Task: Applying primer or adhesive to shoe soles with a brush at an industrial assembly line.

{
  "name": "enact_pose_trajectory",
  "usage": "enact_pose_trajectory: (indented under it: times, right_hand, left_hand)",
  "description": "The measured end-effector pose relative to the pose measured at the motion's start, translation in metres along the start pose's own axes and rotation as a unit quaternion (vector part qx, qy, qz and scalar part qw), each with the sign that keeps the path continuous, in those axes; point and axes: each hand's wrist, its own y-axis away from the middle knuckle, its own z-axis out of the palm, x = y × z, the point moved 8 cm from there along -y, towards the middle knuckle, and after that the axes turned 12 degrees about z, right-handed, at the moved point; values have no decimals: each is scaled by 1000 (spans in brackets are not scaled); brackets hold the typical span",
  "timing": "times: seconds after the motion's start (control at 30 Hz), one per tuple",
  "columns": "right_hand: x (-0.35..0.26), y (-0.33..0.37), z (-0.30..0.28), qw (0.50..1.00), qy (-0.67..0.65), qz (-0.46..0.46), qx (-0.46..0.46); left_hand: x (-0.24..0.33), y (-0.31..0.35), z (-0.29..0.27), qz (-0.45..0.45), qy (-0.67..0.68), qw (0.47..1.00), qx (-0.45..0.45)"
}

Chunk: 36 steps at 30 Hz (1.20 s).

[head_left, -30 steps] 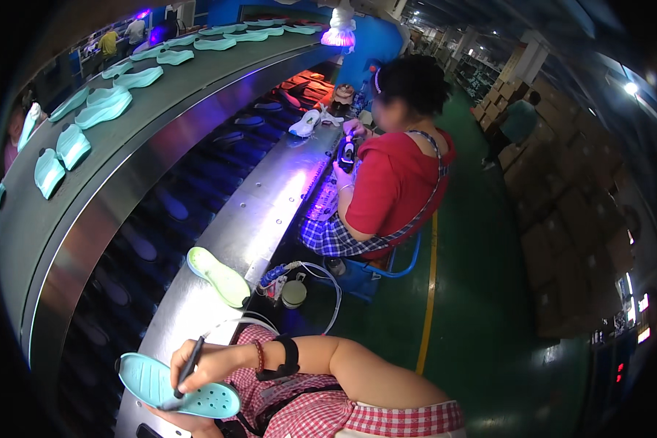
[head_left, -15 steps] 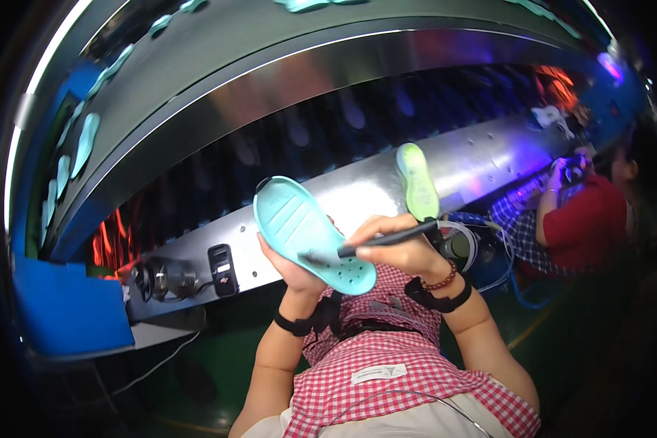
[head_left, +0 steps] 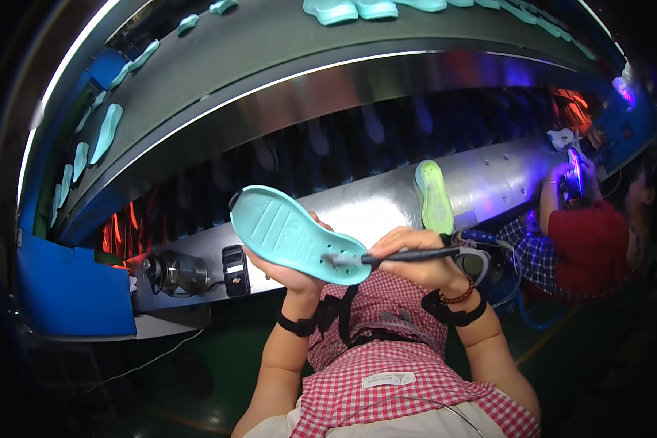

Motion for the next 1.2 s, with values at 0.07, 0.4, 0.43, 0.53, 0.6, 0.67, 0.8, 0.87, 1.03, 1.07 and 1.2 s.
enact_pose_trajectory:
  times: [0.07, 0.4, 0.43, 0.53, 0.6, 0.67, 0.8, 0.87, 1.03, 1.07, 1.2]
  right_hand:
    - [0, 4, 20, 995, -3, 11, -102]
    - [1, 17, 25, 992, -16, 12, -123]
    - [-1, 16, 23, 985, -82, 33, -150]
    - [14, 12, 11, 971, -194, 92, -103]
    - [30, 7, 6, 987, -107, 117, -34]
    - [13, 6, 17, 993, -37, 37, -103]
    - [27, 2, 6, 963, -231, 108, -92]
    - [49, 5, 7, 946, -263, 178, -63]
    - [53, 10, 23, 852, -472, 225, -2]
    - [48, 11, 22, 852, -471, 226, -3]
    - [15, 16, 17, 974, -118, 173, -89]
  left_hand:
    - [0, 0, -7, -1, 22, 1000, -19]
    - [4, 6, -4, -15, 10, 1000, -16]
    - [2, 6, -5, -14, 5, 1000, -18]
    - [2, 7, -1, -26, -24, 999, 29]
    - [-1, 3, 5, -31, -20, 999, 32]
    - [3, -5, 4, -7, -29, 999, -17]
    - [6, -4, 23, -33, -23, 998, -44]
    - [3, 1, 22, -47, 2, 995, -88]
    - [-23, 41, 22, -135, 53, 988, -44]
    - [-29, 46, 17, -152, 80, 985, -31]
    - [-30, 40, -15, -213, 56, 970, -102]
